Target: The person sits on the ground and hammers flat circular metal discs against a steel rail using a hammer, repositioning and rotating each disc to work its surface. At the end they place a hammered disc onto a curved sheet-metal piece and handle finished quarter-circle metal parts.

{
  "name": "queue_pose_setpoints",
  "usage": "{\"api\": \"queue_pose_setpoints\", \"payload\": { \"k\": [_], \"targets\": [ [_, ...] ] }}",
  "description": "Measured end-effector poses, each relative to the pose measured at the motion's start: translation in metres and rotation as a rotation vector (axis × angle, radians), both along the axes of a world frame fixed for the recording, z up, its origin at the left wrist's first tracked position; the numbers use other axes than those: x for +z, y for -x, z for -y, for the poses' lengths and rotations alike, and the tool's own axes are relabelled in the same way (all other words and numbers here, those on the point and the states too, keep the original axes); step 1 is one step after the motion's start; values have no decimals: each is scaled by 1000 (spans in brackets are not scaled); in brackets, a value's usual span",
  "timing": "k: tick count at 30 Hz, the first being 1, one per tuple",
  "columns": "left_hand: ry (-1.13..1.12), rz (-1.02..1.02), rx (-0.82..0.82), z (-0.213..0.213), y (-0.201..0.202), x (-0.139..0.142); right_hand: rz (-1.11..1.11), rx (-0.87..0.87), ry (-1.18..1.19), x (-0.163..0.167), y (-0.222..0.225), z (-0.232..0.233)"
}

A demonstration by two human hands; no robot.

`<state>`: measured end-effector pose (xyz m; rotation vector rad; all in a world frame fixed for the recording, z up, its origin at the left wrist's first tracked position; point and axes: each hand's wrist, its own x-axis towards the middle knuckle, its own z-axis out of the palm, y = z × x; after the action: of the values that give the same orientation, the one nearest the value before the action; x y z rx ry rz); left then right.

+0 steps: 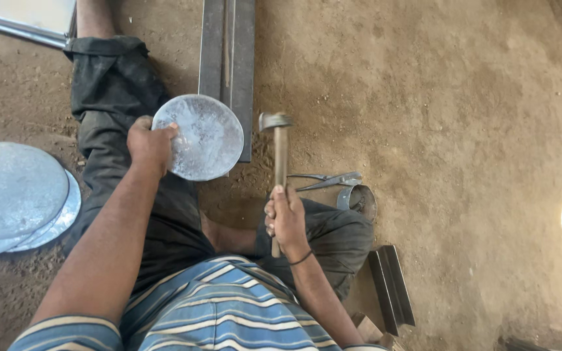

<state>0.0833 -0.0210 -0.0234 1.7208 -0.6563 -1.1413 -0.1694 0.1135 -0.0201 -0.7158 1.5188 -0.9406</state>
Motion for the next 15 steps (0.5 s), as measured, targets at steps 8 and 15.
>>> {"api": "queue_pose_setpoints", "payload": {
  "k": [8, 15],
  "targets": [
    [72, -253, 104, 2, 12, -3, 24, 60, -77, 3, 0, -6],
    [133, -493, 213, -2, 23, -6, -28, -14, 1, 8, -1, -5]
  ]
}}
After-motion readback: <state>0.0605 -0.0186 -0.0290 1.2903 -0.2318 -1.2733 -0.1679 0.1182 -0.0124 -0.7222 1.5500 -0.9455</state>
